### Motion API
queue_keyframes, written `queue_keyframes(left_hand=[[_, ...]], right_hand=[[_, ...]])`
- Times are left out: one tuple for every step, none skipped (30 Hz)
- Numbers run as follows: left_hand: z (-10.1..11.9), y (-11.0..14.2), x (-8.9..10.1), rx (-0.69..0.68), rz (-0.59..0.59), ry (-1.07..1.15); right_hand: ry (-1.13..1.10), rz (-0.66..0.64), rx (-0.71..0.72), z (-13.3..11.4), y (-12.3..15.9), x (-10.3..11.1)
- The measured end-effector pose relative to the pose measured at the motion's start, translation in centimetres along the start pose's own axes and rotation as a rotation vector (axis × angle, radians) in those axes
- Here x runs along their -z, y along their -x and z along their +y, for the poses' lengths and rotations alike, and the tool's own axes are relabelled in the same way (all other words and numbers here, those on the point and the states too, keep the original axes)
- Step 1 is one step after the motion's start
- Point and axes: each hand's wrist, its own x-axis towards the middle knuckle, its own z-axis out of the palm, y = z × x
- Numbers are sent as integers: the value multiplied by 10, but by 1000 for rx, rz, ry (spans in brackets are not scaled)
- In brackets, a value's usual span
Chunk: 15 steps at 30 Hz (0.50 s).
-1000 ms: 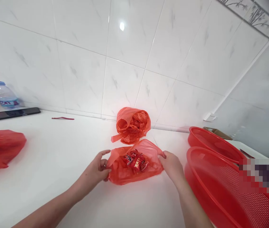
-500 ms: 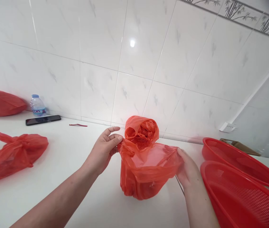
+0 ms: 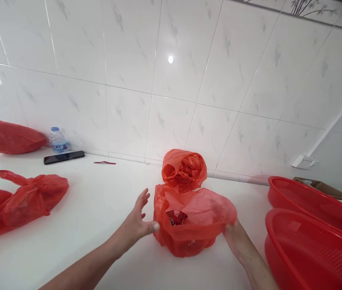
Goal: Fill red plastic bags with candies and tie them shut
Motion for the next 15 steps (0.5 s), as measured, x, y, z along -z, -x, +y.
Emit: queue_keyframes(left_hand=[[1,-3,-9,-24,-67,60],[4,-7,-17,-48,-147,127],[8,-11,-25,-61,-211,184],[13,-14,-31,-55,-244,217],[18,-17,-35,-31,-247,223],[22,-20,-39,5,-233,214],[26,-23,-41,37,-206,220],[29,-25,-42,63,-179,258],[31,-27,-43,86,-159,332],[30,-30,-43,108,-142,430],[29,-32,-45,135,-122,532],[25,-35,-46,170,-99,619],[21,-37,-48,209,-74,681],[16,-39,-50,247,-51,719],[11,-41,-52,279,-36,744]], right_hand=[[-24,-49,-36,-4,-3,-5],[-60,-83,-79,-8,-7,-10],[-91,-101,-123,-11,-12,-14],[-114,-95,-158,-14,-16,-19],[-137,-73,-179,-16,-20,-22],[-164,-53,-183,-17,-23,-24],[-203,-38,-167,-17,-25,-25],[-257,-21,-129,-17,-26,-25],[-324,3,-76,-17,-26,-24],[-399,25,-30,-16,-26,-23],[-469,49,-3,-14,-25,-20],[-528,79,5,-12,-24,-18],[-574,114,1,-10,-23,-16],[-613,143,-8,-8,-22,-14],[-646,160,-21,-5,-22,-13]])
